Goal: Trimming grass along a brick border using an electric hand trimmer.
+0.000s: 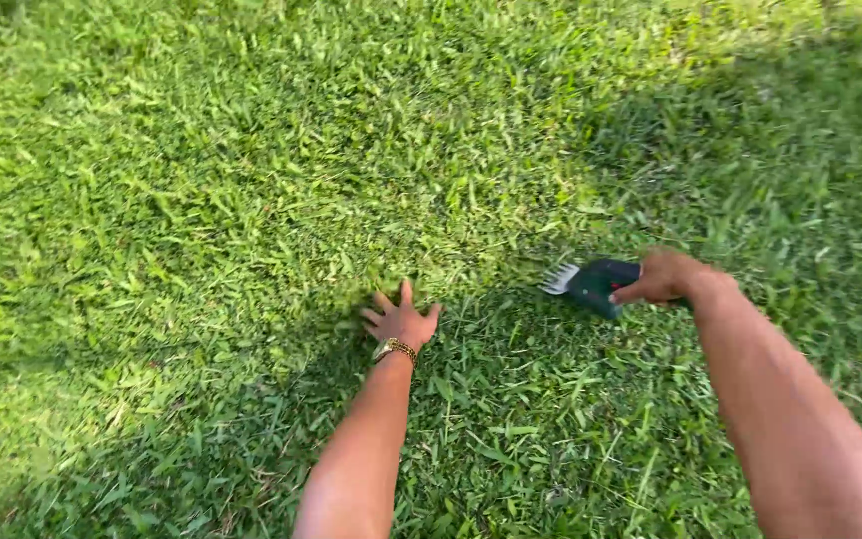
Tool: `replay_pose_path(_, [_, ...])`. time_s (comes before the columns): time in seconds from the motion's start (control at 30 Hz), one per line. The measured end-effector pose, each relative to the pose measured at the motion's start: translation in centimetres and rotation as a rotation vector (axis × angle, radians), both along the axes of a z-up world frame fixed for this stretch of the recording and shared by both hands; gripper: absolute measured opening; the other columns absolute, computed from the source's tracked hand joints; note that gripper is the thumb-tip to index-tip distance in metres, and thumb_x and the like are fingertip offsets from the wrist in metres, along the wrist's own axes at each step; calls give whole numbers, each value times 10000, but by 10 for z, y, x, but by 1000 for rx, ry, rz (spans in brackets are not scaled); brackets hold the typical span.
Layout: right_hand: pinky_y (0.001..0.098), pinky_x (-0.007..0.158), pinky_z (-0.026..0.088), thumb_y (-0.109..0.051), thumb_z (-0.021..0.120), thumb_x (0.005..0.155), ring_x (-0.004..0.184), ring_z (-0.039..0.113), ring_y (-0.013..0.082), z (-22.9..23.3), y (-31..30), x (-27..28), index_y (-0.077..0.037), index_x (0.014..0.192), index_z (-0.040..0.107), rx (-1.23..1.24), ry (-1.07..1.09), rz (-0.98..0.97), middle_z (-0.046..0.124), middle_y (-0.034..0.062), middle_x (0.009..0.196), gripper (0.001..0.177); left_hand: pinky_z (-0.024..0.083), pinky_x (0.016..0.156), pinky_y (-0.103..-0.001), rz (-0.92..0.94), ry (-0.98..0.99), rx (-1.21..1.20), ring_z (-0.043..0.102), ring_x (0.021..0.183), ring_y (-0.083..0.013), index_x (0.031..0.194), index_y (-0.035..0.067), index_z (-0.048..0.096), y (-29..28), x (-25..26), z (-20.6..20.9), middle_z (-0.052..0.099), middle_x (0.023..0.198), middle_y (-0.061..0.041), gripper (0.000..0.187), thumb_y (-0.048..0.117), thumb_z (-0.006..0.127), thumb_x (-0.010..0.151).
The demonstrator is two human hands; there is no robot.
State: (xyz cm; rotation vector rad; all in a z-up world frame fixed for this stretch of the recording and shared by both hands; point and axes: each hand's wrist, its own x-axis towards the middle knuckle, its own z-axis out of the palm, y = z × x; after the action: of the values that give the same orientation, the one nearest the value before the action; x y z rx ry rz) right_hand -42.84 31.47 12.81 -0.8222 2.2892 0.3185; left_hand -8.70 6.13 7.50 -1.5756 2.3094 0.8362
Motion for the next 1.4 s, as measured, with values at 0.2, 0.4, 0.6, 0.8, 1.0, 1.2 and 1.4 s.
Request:
replay_pose_path(0.2, [359, 627, 550, -439, 792, 788, 601, 683, 185, 10, 48, 44, -67, 755, 755, -83, -187, -271, 736, 55, 666, 376, 331, 1231, -478, -543, -145, 136, 413, 1489, -343, 1592, 189, 383, -34, -120, -19, 396, 1637, -112, 835, 645, 556, 914])
replay_pose_path(0.4, [414, 718, 587, -317, 734, 788, 717, 733, 235, 12, 38, 65, -74, 918, 726, -167, -85, -251, 754, 86, 750, 276, 353, 1200, -506, -643, -256, -122, 410, 1472, -329, 1599, 235, 311, 16, -169, 181, 305, 1652, -77, 728, 510, 527, 961])
replay_pose_path(0.6, [453, 789, 609, -284, 751, 752, 831, 747, 286, 8, 25, 55, -116, 987, 679, -249, 59, -121, 753, 110, 849, 298, 477, 1135, -490, -548, 95, -147, 599, 1342, -325, 1497, 199, 534, 83, -169, 217, 601, 1485, -126, 609, 497, 529, 965])
replay_pose_path(0.8, [380, 720, 620, -227, 701, 771, 756, 766, 225, 6, 25, 67, -67, 879, 793, -200, -11, -242, 785, 92, 818, 214, 599, 810, -525, -452, 129, 277, 681, 810, -258, 1209, 5, 687, 16, -159, 5, 723, 1158, -177, 370, 274, 567, 985])
replay_pose_path(1.0, [363, 767, 610, -209, 670, 782, 806, 776, 197, 24, 22, 75, -104, 927, 798, -197, -14, -368, 798, 55, 885, 221, 561, 774, -408, -477, -62, -4, 662, 713, -196, 1058, 67, 862, 68, -139, 117, 800, 964, -123, 728, 675, 467, 994])
replay_pose_path(1.2, [422, 860, 595, -338, 709, 808, 958, 748, 275, 73, -11, 87, -74, 1046, 758, -504, 38, -622, 777, 130, 1027, 358, 531, 940, -498, -176, 175, 303, 661, 983, -298, 1264, 163, 635, 109, -169, 157, 673, 1183, -147, 757, 806, 480, 896])
replay_pose_path(1.4, [553, 866, 551, -324, 486, 1021, 1022, 704, 426, 107, -50, 105, -29, 1294, 579, -1127, 347, -540, 710, 233, 1157, 413, 582, 878, -425, 47, 870, 1204, 711, 929, -246, 1189, 89, 626, 114, -221, 177, 730, 1086, -104, 608, 580, 650, 831])
